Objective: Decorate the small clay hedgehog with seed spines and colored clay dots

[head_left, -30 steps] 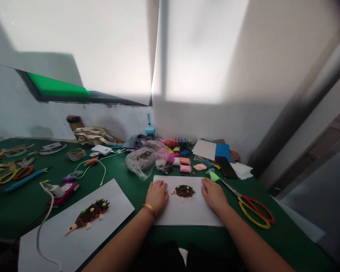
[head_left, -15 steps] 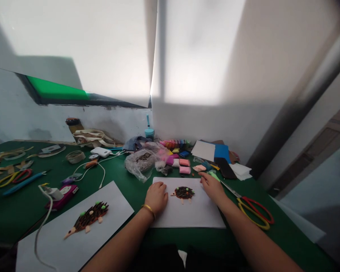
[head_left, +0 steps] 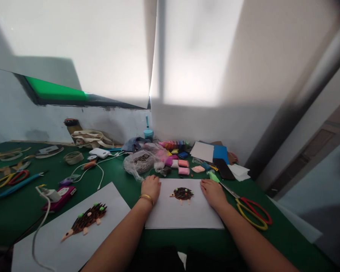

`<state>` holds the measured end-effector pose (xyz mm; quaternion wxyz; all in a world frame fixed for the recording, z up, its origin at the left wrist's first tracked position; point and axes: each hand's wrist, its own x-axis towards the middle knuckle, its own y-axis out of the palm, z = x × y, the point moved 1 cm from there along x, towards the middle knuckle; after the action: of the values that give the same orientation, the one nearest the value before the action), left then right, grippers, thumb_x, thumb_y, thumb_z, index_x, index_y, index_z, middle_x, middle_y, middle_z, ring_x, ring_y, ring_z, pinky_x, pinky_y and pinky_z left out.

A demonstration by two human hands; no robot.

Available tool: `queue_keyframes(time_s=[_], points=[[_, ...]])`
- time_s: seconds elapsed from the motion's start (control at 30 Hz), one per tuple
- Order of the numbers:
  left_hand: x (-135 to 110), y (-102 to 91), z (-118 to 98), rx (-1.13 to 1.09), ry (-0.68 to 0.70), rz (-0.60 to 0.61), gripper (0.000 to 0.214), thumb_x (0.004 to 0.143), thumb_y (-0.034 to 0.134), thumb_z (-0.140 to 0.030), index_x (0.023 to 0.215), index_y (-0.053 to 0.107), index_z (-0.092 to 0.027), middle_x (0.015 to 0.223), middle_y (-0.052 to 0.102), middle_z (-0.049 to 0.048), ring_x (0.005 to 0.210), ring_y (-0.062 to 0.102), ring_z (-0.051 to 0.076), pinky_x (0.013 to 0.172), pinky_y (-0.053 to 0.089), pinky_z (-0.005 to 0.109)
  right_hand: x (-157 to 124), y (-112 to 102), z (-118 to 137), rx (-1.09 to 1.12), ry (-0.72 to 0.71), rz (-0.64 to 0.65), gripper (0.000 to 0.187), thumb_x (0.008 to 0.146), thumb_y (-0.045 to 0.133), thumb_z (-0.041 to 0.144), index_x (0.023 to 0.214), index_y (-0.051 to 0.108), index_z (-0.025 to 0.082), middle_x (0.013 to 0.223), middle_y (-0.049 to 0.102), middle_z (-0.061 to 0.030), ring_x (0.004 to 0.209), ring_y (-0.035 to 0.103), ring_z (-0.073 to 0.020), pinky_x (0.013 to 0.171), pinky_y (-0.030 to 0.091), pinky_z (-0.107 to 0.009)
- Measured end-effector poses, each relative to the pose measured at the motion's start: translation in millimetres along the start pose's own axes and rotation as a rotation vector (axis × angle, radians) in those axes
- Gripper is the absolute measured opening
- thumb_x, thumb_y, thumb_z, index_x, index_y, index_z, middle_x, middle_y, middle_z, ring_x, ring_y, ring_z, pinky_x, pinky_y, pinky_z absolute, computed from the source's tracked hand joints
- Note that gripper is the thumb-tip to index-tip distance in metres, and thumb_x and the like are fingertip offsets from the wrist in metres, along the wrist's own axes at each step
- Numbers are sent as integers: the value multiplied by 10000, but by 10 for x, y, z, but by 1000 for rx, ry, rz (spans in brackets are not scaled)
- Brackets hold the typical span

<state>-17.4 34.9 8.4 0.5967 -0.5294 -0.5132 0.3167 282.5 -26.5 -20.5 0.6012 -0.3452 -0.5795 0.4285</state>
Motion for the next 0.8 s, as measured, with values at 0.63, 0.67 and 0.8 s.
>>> queue_keyframes(time_s=[0.63, 0.67, 0.8], points=[[-14, 55, -6, 8, 33, -71, 221, 838, 489, -286, 891, 669, -171, 1049, 622, 103, 1054, 499, 253, 906, 345, 388, -10, -144, 142, -95, -32, 20, 256, 885, 446, 208, 1026, 658, 236, 865, 711, -51, 839, 610, -178, 862, 332, -318], [-11, 56, -3, 6, 37, -64, 219, 837, 488, -286, 868, 674, -173, 1025, 630, 100, 1035, 510, 248, 903, 346, 386, -14, -148, 146, -95, -35, 19, 251, 886, 445, 211, 1009, 662, 239, 852, 709, -48, 833, 610, -177, 858, 331, -318], [-11, 68, 8, 3, 32, -72, 213, 831, 497, -288, 881, 674, -180, 1045, 628, 93, 1017, 523, 239, 909, 341, 381, -28, -140, 134, -84, -12, -17, 279, 873, 461, 215, 1103, 619, 232, 985, 693, -56, 939, 593, -188, 874, 329, -313]])
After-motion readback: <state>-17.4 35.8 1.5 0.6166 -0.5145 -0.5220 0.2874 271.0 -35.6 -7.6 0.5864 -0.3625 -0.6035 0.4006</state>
